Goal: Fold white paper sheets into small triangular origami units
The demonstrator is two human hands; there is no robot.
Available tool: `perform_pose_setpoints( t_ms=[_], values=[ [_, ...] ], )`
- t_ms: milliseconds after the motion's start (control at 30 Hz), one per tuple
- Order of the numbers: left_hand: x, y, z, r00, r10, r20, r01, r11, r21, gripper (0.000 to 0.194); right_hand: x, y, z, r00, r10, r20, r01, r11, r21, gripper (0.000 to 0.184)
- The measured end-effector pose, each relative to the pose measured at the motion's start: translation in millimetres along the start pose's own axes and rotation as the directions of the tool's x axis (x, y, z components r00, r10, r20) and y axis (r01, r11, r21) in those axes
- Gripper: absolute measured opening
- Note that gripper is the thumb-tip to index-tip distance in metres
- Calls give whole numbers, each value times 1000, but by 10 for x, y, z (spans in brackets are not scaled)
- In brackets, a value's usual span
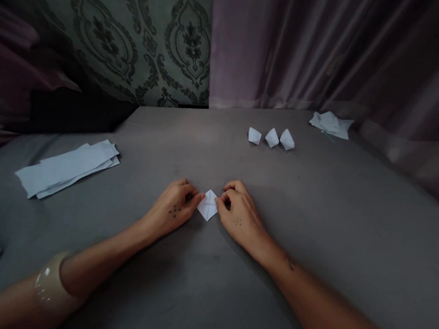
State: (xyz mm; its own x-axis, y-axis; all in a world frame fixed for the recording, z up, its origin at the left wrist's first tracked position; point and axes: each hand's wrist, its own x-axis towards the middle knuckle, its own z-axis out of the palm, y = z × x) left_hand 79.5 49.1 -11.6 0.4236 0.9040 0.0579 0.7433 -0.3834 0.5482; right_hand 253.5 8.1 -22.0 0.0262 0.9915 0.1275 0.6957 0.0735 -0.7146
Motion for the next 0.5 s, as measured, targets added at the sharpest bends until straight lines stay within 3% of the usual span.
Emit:
perform_pose_setpoints(
  t_ms=[500],
  values=[
    [36, -10, -1, 999, -51, 12, 51, 999, -16, 27, 8, -20, -19, 999, 39, 29, -39, 999, -2, 18]
  ],
)
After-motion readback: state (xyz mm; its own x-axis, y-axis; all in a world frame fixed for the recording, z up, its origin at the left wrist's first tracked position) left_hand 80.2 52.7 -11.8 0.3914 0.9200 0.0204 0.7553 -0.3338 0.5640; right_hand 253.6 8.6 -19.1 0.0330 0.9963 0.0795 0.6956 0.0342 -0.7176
